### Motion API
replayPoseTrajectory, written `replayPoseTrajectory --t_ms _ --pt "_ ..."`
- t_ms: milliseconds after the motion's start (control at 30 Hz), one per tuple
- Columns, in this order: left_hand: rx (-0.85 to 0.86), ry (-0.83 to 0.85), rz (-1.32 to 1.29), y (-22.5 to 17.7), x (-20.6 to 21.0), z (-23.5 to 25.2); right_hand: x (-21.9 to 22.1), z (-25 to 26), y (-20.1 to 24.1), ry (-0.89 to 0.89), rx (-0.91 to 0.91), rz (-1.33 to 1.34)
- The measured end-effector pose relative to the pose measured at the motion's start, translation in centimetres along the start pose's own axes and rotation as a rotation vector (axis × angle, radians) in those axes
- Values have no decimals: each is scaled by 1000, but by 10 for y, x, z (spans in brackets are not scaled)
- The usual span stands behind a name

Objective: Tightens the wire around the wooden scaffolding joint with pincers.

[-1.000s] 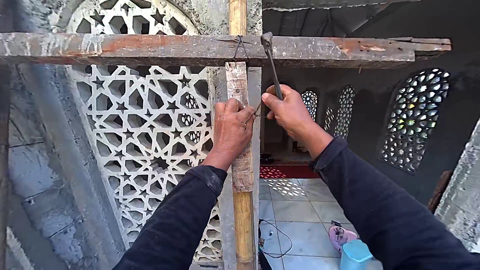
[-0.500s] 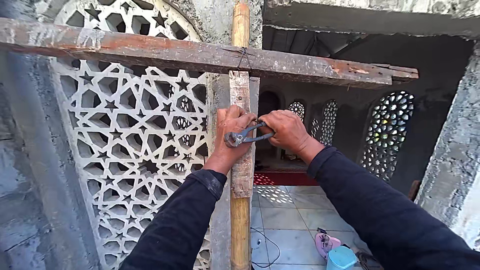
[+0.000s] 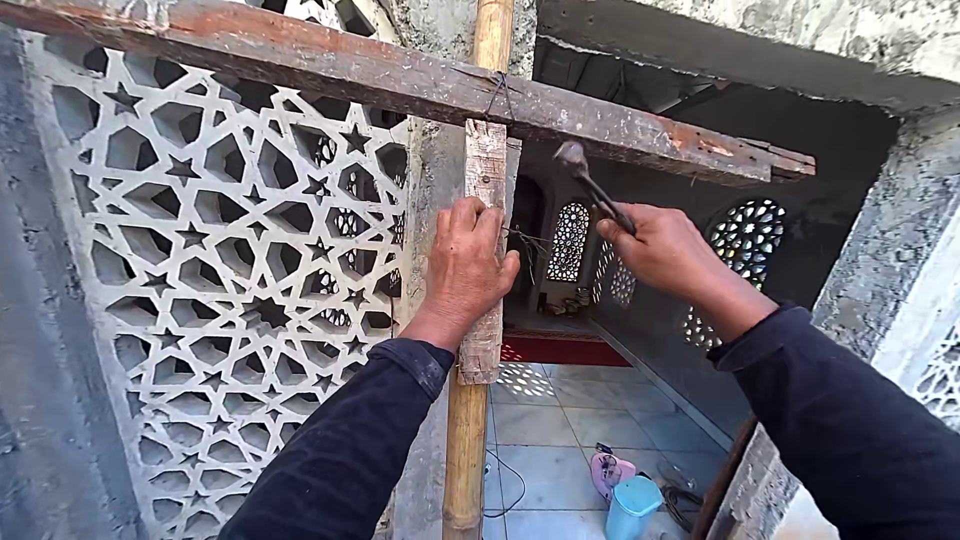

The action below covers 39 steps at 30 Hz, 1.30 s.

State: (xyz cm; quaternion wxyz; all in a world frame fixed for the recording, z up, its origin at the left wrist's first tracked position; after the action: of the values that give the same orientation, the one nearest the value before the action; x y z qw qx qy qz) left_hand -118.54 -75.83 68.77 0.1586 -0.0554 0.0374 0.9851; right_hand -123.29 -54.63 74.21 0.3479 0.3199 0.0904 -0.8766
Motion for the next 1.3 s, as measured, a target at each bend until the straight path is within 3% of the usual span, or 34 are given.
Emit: replayPoseTrajectory --t_ms 100,233,467,700,867,1300 --pt "-23 17 25 -3 -5 0 7 -13 5 144 -3 -211" --pt "-60 22 52 1 3 7 4 -11 10 242 156 -357" --pt "-169 45 59 6 10 20 -3 -1 48 160 163 -557" --pt "-186 62 37 6 11 19 -21 3 53 64 173 -587" --pt "-156 78 41 7 12 19 -24 10 43 98 215 -594" --pt "-16 33 17 -7 -5 1 -26 36 73 107 37 -721"
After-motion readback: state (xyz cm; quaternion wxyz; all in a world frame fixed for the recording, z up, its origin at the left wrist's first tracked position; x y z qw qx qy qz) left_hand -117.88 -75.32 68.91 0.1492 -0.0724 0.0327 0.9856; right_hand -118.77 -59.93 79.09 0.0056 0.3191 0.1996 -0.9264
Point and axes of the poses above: each hand's wrist, its own z-axis towards the middle knuckle, its own x-axis out of the palm, y = z × x, the point moved 10 cm from there along z, towards the middle knuckle, and after that the axes turned 9 degrees about z, right-handed, at the moved point
